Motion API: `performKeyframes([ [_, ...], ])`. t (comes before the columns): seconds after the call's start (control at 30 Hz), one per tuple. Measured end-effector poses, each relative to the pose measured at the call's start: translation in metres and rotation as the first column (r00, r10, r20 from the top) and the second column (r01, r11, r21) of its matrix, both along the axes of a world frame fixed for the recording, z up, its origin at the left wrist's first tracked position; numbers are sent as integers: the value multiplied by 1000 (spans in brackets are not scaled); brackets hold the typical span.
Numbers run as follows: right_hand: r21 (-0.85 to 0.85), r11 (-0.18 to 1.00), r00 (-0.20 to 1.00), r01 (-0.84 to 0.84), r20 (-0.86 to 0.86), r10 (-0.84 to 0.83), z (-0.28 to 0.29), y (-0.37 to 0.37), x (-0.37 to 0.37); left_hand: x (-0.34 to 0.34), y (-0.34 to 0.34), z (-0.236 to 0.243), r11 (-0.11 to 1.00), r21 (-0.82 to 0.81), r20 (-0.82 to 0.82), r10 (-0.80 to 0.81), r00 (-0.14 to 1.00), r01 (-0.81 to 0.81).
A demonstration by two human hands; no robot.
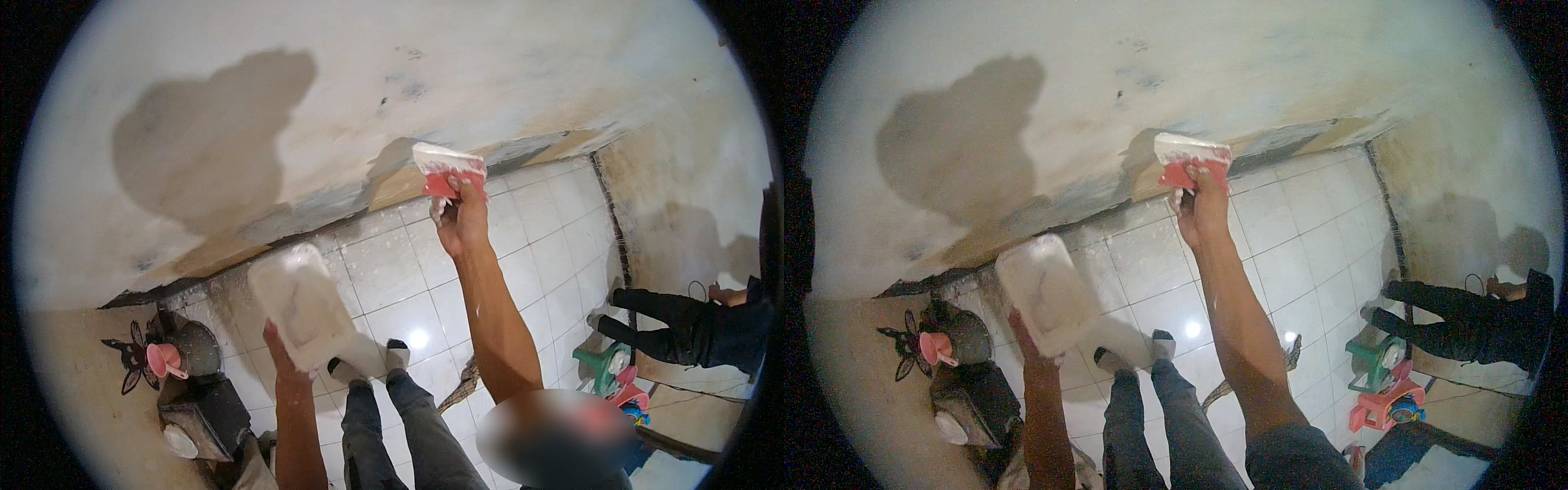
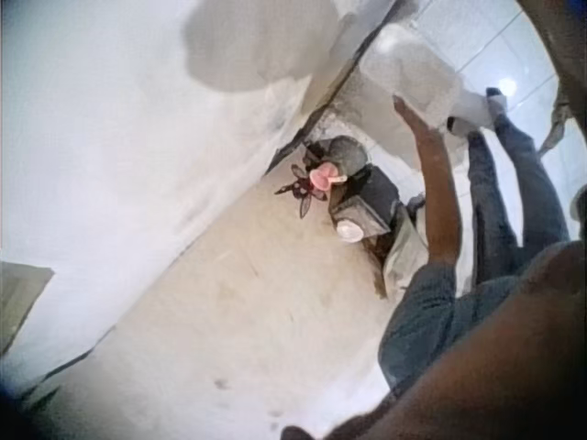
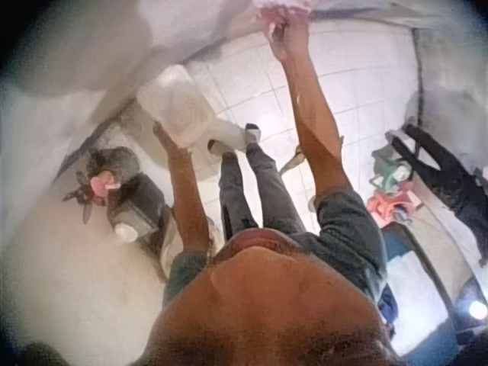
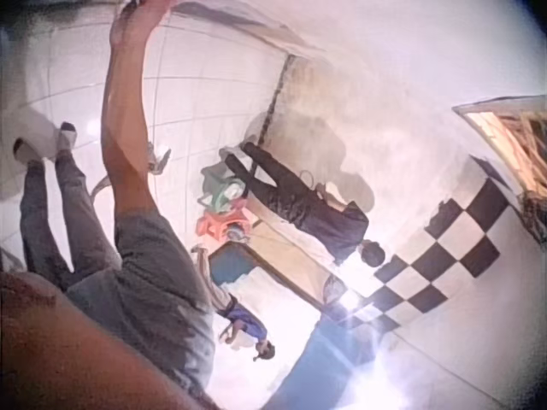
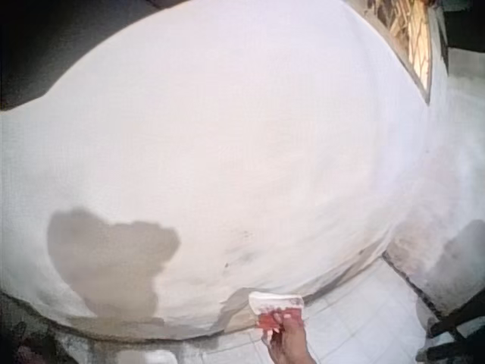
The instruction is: The person applies white plaster to a wall using a putty knife, repeatedly scraping plaster from a container and smoothing it across the wall surface.
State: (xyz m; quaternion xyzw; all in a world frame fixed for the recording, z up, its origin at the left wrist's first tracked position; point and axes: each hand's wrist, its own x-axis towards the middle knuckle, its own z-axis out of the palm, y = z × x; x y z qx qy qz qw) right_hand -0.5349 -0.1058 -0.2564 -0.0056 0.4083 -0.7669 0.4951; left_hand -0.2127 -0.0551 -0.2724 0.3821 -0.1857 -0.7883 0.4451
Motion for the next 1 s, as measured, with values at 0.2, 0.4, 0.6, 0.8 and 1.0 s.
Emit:
performKeyframes([
  [0.2,78,990,972,-114,-196,128,31,-38,-25,24,41,0,978,125,137,150,979,-167],
  [0.4,-81,972,933,-220,-310,185,82,-117,-53,26,68,10,969,154,38,190,981,-193],
  [0.6,-66,976,847,-207,-511,145,203,-67,-5,29,88,6,962,142,41,230,972,-233],
  [0.8,-25,999,893,-26,-450,12,104,0,-28,29,98,8,969,118,76,208,975,-216],
  [1.0,203,973,901,109,-434,-10,-12,-11,-74,40,109,11,952,172,114,236,965,-253],
])
